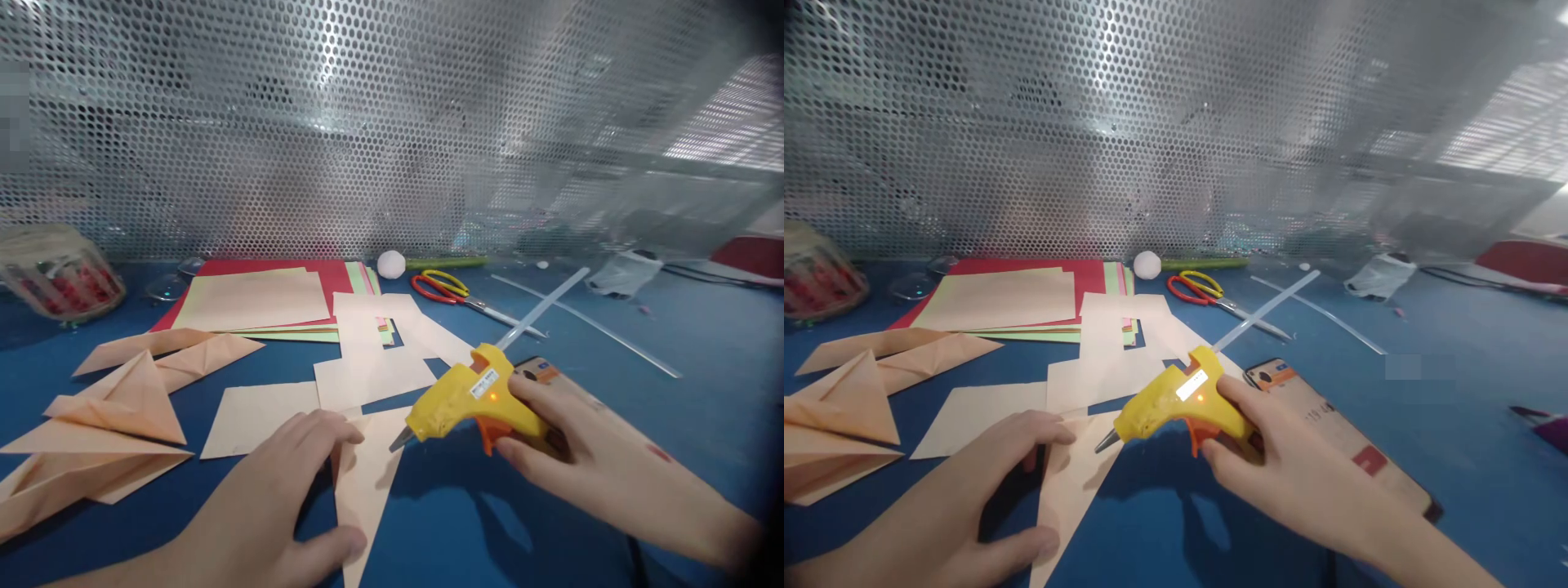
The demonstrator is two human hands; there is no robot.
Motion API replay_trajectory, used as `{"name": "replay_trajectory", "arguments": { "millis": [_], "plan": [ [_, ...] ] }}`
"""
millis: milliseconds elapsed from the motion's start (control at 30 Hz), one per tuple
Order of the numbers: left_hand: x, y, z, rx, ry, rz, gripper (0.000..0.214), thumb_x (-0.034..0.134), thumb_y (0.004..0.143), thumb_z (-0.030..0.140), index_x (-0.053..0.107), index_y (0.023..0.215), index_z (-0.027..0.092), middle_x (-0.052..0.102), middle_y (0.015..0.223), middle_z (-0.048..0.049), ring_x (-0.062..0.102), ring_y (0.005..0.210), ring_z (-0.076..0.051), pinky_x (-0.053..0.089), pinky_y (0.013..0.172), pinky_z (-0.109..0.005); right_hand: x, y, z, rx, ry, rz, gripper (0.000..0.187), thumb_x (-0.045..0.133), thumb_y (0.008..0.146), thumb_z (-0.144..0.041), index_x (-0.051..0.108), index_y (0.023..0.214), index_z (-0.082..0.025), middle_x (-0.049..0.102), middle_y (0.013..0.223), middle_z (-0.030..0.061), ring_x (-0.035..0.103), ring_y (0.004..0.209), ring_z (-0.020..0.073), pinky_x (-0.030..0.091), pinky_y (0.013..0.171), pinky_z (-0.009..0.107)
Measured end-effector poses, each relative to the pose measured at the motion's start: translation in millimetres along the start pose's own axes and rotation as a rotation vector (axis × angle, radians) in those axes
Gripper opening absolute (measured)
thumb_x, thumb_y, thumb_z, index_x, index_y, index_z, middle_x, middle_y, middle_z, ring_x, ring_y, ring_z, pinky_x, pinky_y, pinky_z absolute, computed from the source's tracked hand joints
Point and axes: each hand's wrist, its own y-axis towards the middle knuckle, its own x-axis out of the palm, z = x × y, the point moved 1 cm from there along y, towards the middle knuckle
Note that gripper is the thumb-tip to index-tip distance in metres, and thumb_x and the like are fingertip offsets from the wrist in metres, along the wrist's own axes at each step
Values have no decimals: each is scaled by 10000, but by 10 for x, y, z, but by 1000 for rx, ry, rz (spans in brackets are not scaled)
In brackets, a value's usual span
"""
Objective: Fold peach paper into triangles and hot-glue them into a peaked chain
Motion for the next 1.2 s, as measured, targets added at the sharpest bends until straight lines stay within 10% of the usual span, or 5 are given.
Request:
{"name": "replay_trajectory", "arguments": {
  "millis": [133,500,1200],
  "plan": [
    [45,-19,-99,13,-19,25,563,680,724,250,578,1246,434,636,1307,84,544,1257,-230,399,1086,-449,104,29,-211,52,133,-149,195,664,814,-454,607,813,-268,688,616,-20,647,486,174,515,423,260],
    [100,-52,-303,160,110,29,695,727,846,302,414,1429,515,516,1516,111,442,1425,-223,264,1228,-528,238,-51,-379,-86,50,-64,89,556,793,-306,598,728,-263,719,574,-26,671,410,158,465,338,222],
    [49,-27,-265,179,201,-50,664,707,872,350,421,1462,456,502,1534,75,445,1430,-249,230,1229,-566,260,-19,-160,-26,-178,17,217,545,773,-322,475,570,-292,522,419,-32,501,323,154,355,366,276]
  ]
}}
